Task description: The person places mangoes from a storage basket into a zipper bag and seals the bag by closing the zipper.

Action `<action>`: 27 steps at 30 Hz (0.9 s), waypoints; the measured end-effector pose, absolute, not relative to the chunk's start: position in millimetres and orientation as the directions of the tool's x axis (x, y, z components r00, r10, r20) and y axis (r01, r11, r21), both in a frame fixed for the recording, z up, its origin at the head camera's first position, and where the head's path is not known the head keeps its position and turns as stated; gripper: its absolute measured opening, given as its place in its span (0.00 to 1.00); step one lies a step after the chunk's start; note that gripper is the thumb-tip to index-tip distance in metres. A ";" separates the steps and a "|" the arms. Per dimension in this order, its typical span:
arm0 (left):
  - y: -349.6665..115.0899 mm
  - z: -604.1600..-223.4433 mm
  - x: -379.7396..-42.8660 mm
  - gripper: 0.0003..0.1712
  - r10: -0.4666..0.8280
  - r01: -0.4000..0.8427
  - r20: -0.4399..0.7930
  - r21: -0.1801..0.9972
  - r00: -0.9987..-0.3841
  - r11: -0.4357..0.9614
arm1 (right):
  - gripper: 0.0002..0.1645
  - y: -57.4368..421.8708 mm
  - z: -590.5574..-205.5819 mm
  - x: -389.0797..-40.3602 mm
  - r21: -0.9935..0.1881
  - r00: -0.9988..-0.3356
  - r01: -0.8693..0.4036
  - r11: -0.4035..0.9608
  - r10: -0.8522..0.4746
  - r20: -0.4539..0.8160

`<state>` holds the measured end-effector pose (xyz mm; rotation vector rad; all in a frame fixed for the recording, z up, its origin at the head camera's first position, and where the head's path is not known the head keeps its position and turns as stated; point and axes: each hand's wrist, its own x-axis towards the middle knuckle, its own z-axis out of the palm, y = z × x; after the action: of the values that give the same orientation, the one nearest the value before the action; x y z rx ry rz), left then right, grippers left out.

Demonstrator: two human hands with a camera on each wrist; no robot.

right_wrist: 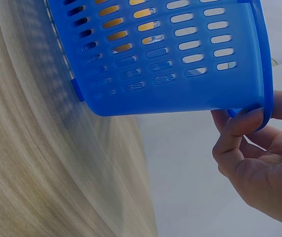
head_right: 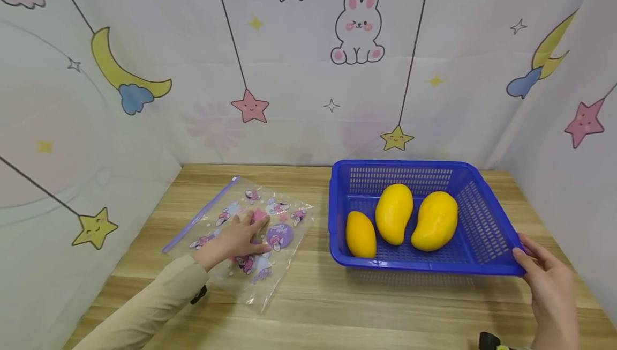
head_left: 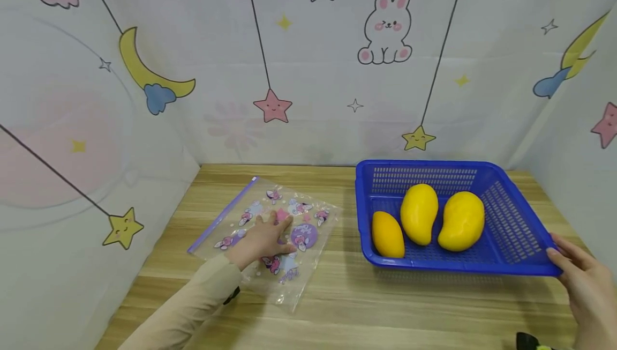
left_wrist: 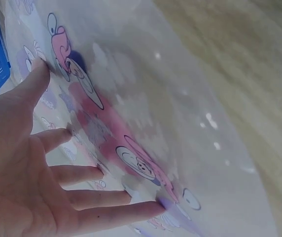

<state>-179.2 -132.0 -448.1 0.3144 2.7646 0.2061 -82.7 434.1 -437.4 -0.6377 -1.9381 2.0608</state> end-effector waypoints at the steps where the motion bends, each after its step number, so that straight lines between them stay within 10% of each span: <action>1: -132.1 -448.5 -179.5 0.50 0.244 0.193 -0.327 0.181 -0.913 0.964 | 0.31 434.5 -438.0 -82.5 -0.988 -0.874 0.125 -0.086 0.462 -0.151; 27: -142.3 -448.5 -181.9 0.51 0.288 0.213 -0.341 0.241 -0.895 0.947 | 0.36 436.0 -439.0 -82.9 -0.988 -0.866 0.139 -0.067 0.475 -0.154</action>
<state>-181.9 -142.3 -448.5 0.3630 2.7221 0.2784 -82.9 436.0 -439.0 -0.6673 -1.9627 2.0260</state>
